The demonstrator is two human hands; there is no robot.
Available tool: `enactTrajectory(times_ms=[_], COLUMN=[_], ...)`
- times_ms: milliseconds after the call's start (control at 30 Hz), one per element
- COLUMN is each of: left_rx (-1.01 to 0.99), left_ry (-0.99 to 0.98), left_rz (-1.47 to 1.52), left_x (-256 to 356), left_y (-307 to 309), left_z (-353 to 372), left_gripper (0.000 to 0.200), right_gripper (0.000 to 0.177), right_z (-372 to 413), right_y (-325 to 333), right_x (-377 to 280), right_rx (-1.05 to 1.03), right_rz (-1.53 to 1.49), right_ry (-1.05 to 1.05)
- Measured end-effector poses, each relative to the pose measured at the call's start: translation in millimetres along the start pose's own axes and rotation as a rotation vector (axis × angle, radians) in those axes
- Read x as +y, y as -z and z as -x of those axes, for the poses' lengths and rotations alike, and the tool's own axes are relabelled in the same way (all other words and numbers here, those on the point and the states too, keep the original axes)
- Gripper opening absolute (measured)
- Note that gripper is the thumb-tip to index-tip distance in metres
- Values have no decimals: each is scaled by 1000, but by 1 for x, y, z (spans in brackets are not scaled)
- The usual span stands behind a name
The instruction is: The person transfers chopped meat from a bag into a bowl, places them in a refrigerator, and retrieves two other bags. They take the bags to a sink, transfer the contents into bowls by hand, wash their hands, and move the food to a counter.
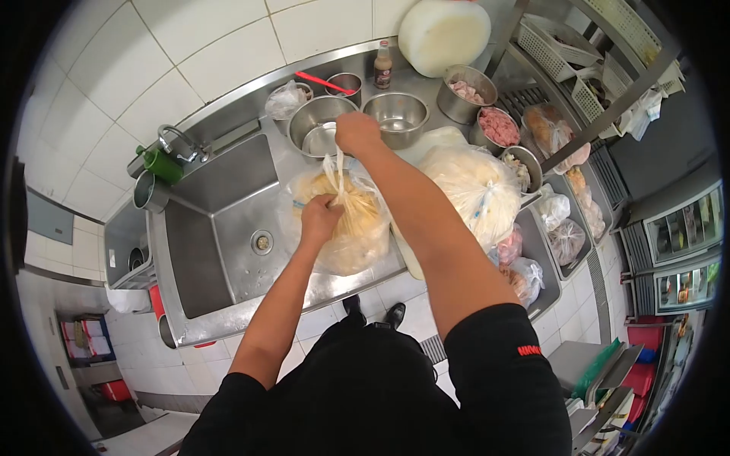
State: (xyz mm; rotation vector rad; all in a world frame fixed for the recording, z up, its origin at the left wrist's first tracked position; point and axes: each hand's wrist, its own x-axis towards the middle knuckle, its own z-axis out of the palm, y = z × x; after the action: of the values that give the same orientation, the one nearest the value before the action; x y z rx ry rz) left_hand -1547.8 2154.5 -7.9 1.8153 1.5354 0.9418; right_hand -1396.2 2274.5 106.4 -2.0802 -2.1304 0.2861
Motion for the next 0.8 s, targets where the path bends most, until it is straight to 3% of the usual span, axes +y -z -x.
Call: enactTrajectory(times_ms=[67, 133, 167, 233, 267, 333, 400, 467, 533, 600, 700, 800], left_rx=[-32, -338, -335, -521, -518, -499, -494, -484, -472, -397, -285, -216], left_ry=[41, 250, 254, 241, 245, 35, -31, -97, -252, -263, -205, -95], left_rz=[37, 227, 223, 29, 30, -190, -281, -374, -480, -534, -565, -516], left_x=[-8, -31, -26, -3, -2, 1, 9, 12, 0, 6, 17, 8], left_y=[2, 8, 17, 40, 43, 47, 47, 45, 34, 34, 39, 46], left_z=[-10, -25, -28, -34, -39, -48, -49, -50, -48, -50, -54, -79], left_gripper=[26, 27, 27, 24, 24, 19, 20, 20, 16, 15, 14, 14], right_gripper=[27, 29, 29, 36, 36, 36, 37, 36, 33, 30, 23, 19], right_z=[0, 11, 17, 32, 39, 58, 86, 101, 112, 115, 122, 133], right_y=[3, 9, 16, 28, 27, 22, 20, -27, -69, -89, -94, -71], right_x=[-3, -13, -17, -19, -16, -10, -12, -2, 4, 10, 12, 22], right_rx=[-19, -80, -82, -174, -177, -510, -580, -352, -290, -225, -179, -191], right_rz=[10, -8, -12, 3, 3, 24, -17, -100, -171, -237, -312, -313], right_ry=[3, 100, 105, 138, 143, 120, 158, 111, 72, 32, -34, 33])
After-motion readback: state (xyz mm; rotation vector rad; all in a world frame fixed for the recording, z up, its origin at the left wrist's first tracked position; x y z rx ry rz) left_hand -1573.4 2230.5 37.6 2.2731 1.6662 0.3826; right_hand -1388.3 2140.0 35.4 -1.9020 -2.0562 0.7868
